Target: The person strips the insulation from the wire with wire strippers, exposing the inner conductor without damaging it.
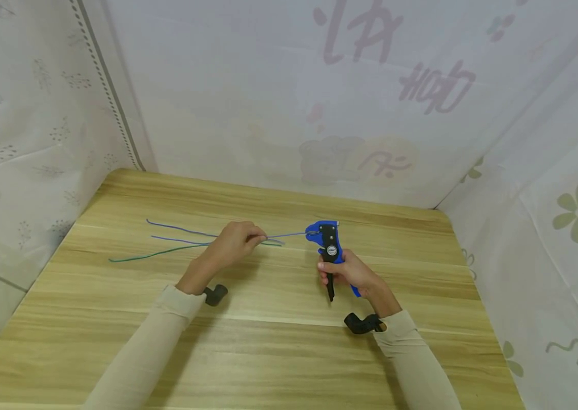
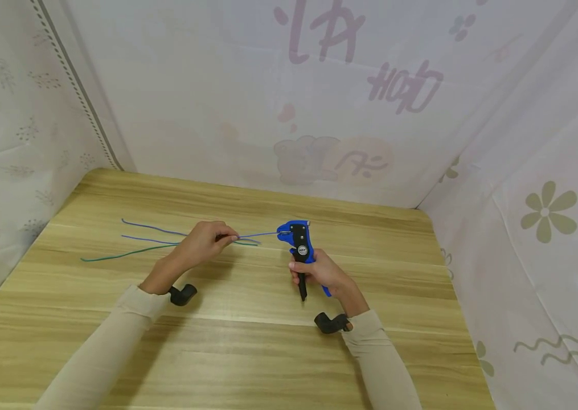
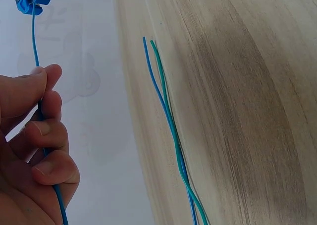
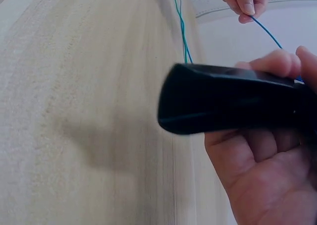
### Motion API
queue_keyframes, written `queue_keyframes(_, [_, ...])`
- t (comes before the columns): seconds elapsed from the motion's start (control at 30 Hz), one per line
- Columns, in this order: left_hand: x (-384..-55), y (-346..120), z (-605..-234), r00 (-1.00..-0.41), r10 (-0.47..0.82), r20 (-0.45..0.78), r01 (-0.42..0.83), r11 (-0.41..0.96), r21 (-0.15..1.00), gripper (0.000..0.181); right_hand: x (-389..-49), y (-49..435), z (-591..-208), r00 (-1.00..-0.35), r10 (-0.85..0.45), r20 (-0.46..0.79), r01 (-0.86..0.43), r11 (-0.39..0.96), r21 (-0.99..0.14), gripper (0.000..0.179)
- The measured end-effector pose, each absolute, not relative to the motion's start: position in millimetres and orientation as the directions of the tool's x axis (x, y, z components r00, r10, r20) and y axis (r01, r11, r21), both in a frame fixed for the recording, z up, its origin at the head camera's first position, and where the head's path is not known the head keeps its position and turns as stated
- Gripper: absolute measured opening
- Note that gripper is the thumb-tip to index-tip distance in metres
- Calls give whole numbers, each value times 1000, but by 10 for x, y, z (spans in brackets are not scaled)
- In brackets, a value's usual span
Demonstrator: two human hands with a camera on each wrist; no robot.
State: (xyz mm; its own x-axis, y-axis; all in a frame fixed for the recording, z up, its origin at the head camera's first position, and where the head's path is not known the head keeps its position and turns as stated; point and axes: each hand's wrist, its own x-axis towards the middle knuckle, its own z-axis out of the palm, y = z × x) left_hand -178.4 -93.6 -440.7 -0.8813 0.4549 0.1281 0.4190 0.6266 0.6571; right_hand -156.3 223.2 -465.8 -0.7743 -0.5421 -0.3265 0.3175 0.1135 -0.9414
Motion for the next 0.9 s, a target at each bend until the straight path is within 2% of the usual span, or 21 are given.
queue_keyframes(0.47, [-1761, -926, -4443, -873, 467, 140, 436, 620, 652, 16, -1508, 2131, -4665, -830, -458, -319, 273, 165, -948, 25])
queue_keyframes(0.67, [-1745, -931, -4434, -878, 472, 81, 395, 618, 680, 21, -1481, 2085, -4671, -849, -425, -313, 259, 180, -949, 25])
queue_keyframes(0.9, [-1751, -886, -4436, -861, 505, 60, 389, 578, 718, 23, -1468, 2068, -4680, -832, -456, -316, 263, 177, -948, 25])
